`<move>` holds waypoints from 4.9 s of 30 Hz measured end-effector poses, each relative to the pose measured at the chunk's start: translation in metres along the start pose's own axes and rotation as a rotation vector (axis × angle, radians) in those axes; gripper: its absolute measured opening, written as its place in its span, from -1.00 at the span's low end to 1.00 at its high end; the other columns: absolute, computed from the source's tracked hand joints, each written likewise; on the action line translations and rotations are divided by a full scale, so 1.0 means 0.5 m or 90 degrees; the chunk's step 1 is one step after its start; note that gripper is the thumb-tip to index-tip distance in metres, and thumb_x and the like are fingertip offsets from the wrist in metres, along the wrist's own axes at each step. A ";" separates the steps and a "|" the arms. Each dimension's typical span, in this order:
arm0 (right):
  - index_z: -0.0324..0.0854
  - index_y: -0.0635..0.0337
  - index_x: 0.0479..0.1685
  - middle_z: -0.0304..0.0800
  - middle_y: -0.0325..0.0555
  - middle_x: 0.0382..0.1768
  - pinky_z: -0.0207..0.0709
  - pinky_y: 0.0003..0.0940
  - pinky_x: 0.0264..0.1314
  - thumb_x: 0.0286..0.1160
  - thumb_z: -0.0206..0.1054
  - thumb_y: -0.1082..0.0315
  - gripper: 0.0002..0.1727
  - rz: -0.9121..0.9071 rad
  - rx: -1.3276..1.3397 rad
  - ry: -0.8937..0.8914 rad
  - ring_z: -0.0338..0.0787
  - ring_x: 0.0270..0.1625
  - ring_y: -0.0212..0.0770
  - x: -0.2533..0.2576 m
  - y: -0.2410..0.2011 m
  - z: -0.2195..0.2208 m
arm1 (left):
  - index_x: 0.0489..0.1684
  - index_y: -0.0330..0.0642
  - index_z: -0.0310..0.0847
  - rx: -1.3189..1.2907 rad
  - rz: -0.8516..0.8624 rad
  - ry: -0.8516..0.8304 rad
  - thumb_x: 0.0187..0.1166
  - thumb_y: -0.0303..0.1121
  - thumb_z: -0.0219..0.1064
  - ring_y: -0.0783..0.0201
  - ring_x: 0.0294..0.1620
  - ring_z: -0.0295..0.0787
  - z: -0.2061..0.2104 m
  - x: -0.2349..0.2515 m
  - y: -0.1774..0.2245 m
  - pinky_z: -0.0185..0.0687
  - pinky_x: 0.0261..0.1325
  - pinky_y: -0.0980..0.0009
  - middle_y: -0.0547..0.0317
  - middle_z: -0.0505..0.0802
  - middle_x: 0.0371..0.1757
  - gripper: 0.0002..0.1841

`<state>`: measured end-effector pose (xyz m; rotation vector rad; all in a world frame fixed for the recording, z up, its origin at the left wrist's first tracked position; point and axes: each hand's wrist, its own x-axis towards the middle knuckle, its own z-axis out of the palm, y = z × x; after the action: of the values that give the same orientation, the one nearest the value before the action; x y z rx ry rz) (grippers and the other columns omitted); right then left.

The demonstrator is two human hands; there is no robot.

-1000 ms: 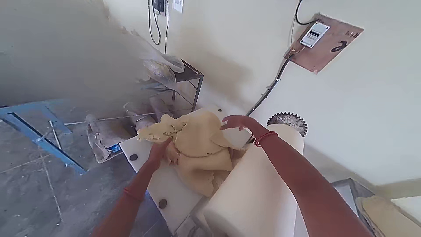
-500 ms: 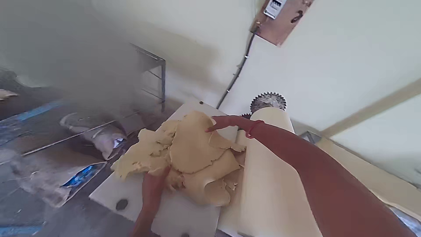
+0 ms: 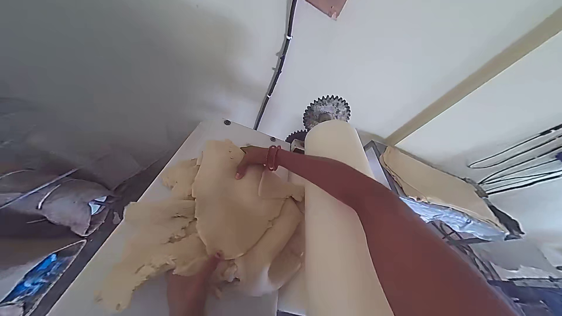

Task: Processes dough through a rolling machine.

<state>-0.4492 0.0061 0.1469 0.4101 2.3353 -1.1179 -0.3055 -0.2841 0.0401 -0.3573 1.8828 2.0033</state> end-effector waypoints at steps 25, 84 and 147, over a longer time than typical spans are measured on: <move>0.24 0.41 0.61 0.58 0.14 0.32 0.47 -0.36 0.36 0.85 -0.11 0.47 -0.57 0.125 0.419 0.335 0.61 0.25 -0.29 -0.653 0.530 0.271 | 0.75 -0.49 0.06 0.229 0.057 -0.148 0.85 0.14 -0.21 -0.19 0.72 0.29 0.103 -0.141 -0.059 0.25 0.67 -0.13 -0.45 0.34 0.70 -0.21; 0.29 0.18 0.59 0.71 -0.11 -0.03 0.71 -0.38 -0.07 0.61 0.09 0.34 -0.47 -0.527 0.899 0.438 0.77 -0.09 -0.35 -0.794 0.310 -0.006 | 0.95 0.03 -0.19 0.526 0.592 -0.609 0.70 0.38 -0.43 0.42 0.88 -0.02 0.413 -0.451 0.226 -0.01 0.86 0.23 0.37 0.07 0.93 -0.12; -0.03 0.34 0.85 0.58 0.32 0.47 0.63 0.11 0.32 0.49 0.50 0.20 0.00 0.007 0.264 0.407 0.78 0.26 0.19 -0.680 0.932 0.150 | 0.73 0.16 0.20 0.547 0.109 -0.265 0.66 -0.30 0.33 0.14 -0.04 0.83 0.640 -0.270 0.384 0.77 -0.01 0.18 -0.08 0.81 0.11 -0.37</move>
<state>0.0740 0.2169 0.0057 1.0639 2.5945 -1.6592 -0.2457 0.0138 0.2950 0.4285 2.2890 1.0485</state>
